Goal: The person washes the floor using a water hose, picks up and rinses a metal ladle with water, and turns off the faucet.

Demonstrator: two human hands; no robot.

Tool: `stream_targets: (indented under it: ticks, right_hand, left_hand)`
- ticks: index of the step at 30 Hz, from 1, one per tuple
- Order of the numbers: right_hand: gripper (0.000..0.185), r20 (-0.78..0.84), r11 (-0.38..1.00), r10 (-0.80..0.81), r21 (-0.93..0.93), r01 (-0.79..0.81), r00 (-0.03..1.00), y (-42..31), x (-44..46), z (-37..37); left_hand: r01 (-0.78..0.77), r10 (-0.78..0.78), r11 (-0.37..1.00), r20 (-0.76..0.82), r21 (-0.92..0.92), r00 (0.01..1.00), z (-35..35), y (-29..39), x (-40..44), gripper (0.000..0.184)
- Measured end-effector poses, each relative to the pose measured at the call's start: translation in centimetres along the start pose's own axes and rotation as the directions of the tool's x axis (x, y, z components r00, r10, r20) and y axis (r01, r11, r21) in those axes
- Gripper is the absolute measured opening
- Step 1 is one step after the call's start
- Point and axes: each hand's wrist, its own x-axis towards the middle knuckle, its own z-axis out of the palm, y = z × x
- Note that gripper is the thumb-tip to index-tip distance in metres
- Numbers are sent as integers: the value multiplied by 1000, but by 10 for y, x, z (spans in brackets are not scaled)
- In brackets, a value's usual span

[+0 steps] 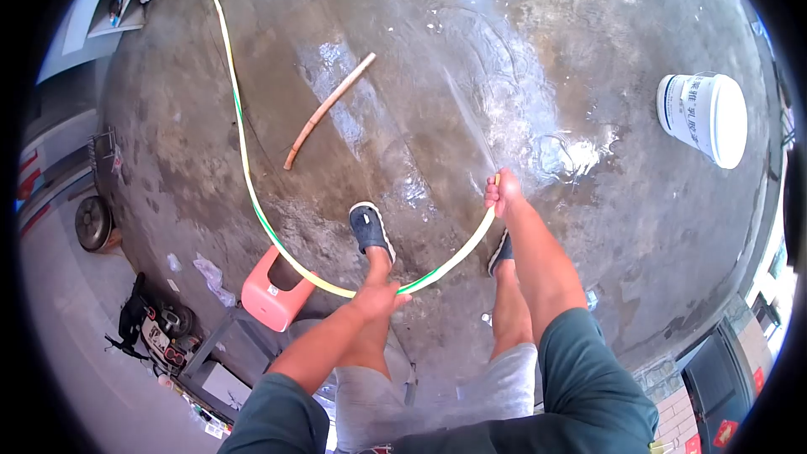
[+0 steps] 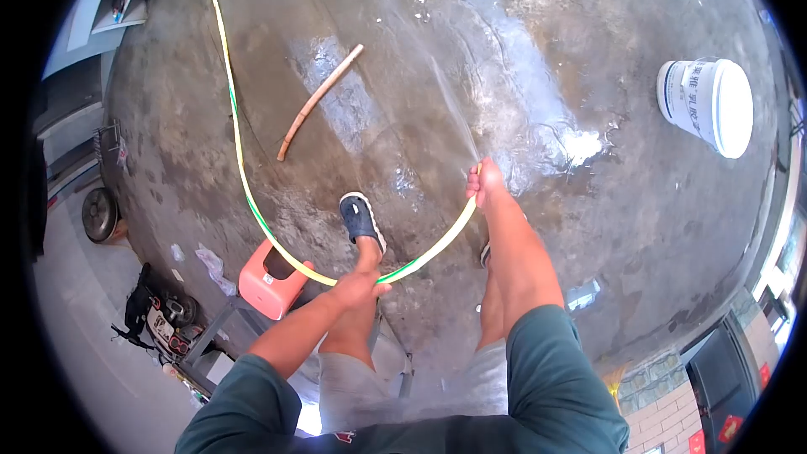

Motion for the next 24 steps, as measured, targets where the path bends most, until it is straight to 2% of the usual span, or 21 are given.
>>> stream_targets:
  ticks: [8, 11, 14, 17, 20, 23, 24]
  right_hand:
    - [29, 18, 991, -92, -94, 93, 996, -38, -54, 19]
    - [26, 36, 992, -117, -43, 119, 992, -44, -72, 23]
    - [27, 42, 995, -96, -35, 97, 995, -54, -91, 22]
    - [29, 71, 997, -63, -33, 66, 995, -49, -105, 13]
    - [30, -84, 999, -51, 9, 52, 995, -26, -120, -12]
    - [31, -57, 996, 14, 91, -9, 998, -12, -131, -50]
    - [32, -48, 992, 34, 123, -28, 998, -8, -139, -59]
  left_hand:
    - [-24, 23, 1000, -50, -18, 998, -18, 34, -28, 44]
    - [-38, 37, 999, -98, -12, 995, -27, 44, -45, 44]
    - [-19, 18, 1000, -127, -6, 992, -38, 55, -59, 43]
    - [-33, 35, 999, -89, 21, 995, -42, 63, -74, 43]
    - [-47, 50, 996, -39, 70, 998, -46, 77, -91, 43]
    - [-191, 198, 975, -54, 114, 979, -33, 71, -92, 43]
    - [-182, 185, 976, -15, 118, 983, -34, 79, -96, 43]
